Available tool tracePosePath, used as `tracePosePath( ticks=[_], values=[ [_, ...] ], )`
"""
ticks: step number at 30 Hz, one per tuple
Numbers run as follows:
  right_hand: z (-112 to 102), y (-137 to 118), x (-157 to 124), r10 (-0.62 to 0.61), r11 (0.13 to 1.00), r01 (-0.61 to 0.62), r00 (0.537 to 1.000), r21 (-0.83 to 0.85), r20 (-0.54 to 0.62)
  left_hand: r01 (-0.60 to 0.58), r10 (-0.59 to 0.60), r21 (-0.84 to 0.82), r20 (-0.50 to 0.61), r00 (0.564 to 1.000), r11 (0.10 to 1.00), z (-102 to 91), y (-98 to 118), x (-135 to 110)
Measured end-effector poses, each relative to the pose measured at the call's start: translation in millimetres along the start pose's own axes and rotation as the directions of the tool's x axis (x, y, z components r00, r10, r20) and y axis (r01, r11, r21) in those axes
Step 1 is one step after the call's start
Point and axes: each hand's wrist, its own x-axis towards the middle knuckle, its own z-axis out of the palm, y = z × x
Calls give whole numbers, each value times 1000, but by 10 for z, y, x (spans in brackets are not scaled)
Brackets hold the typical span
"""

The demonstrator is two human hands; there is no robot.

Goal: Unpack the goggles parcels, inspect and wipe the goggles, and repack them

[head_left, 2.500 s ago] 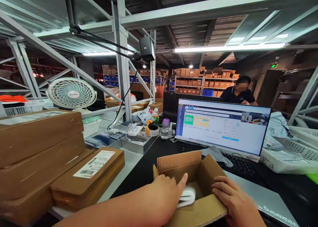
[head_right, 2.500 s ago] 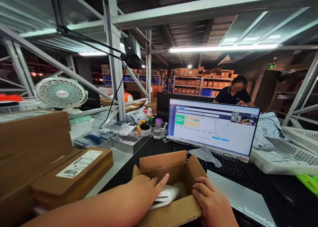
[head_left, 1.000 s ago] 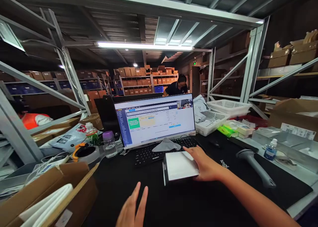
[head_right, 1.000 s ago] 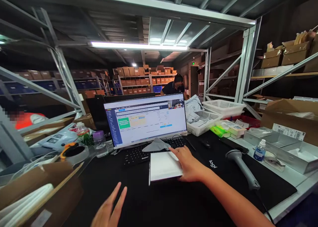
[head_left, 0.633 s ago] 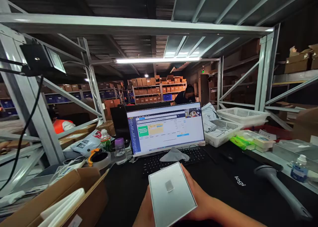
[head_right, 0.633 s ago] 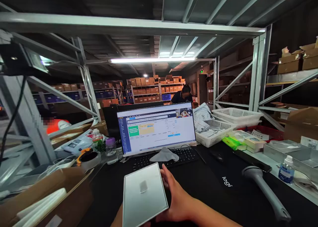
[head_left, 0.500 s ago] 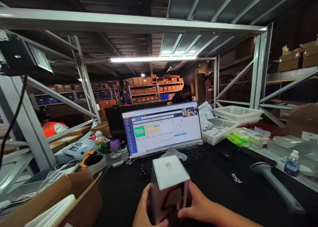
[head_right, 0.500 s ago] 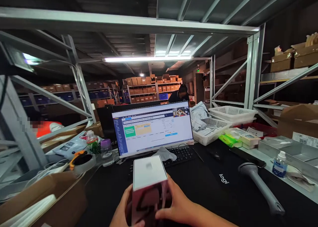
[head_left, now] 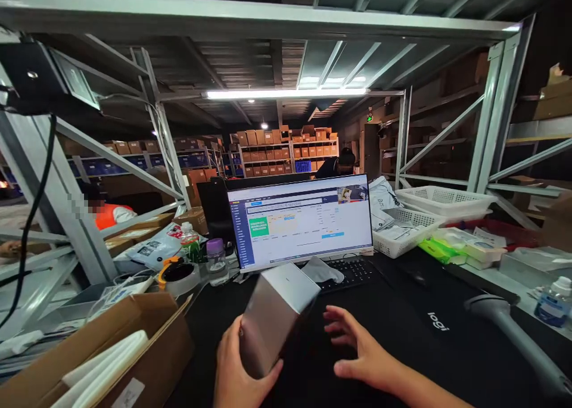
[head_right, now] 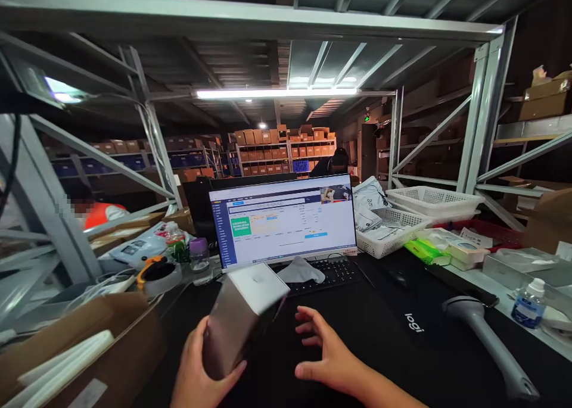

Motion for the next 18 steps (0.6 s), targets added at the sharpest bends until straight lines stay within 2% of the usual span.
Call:
tracePosePath(
  ticks=[1,2,4,5,7,10,12,13,14,15,16,17,18],
  values=[
    [4,-10,6,18,995,-23,999,92,52,-123,128,139,-29,991,983,-12,4,-32],
    [16,-24,9,36,981,-54,994,185,99,-257,273,243,-36,961,935,-20,14,-73],
    [57,-66,0,61,941,-108,987,322,151,-500,544,362,-22,839,787,-26,53,-180],
    [79,-90,-10,66,932,-116,986,345,154,-580,638,398,-16,770,710,-21,81,-236],
    [106,-133,-39,46,952,-83,991,296,130,-662,742,452,0,671,598,2,141,-337],
    [81,-158,-78,-4,996,-1,999,90,52,-680,789,486,-33,614,549,53,202,-409],
    [31,-147,-89,-2,1000,3,1000,16,-13,-688,793,426,-135,594,588,76,217,-389],
    [4,-136,-90,15,999,-14,999,36,-43,-675,754,344,-207,624,653,79,219,-360],
    [-23,-121,-90,44,995,-37,997,96,-70,-641,674,213,-281,683,738,75,218,-320],
    [-48,-102,-89,83,980,-67,993,185,-79,-572,549,35,-330,768,820,66,216,-275],
    [-70,-79,-88,125,953,-101,990,286,-65,-461,393,-168,-323,861,872,52,211,-227],
    [-91,-51,-89,159,915,-137,987,380,-28,-321,244,-363,-243,939,874,36,205,-183],
    [-111,-16,-91,183,873,-177,983,454,31,-184,144,-520,-116,983,834,20,197,-149]
  ],
)
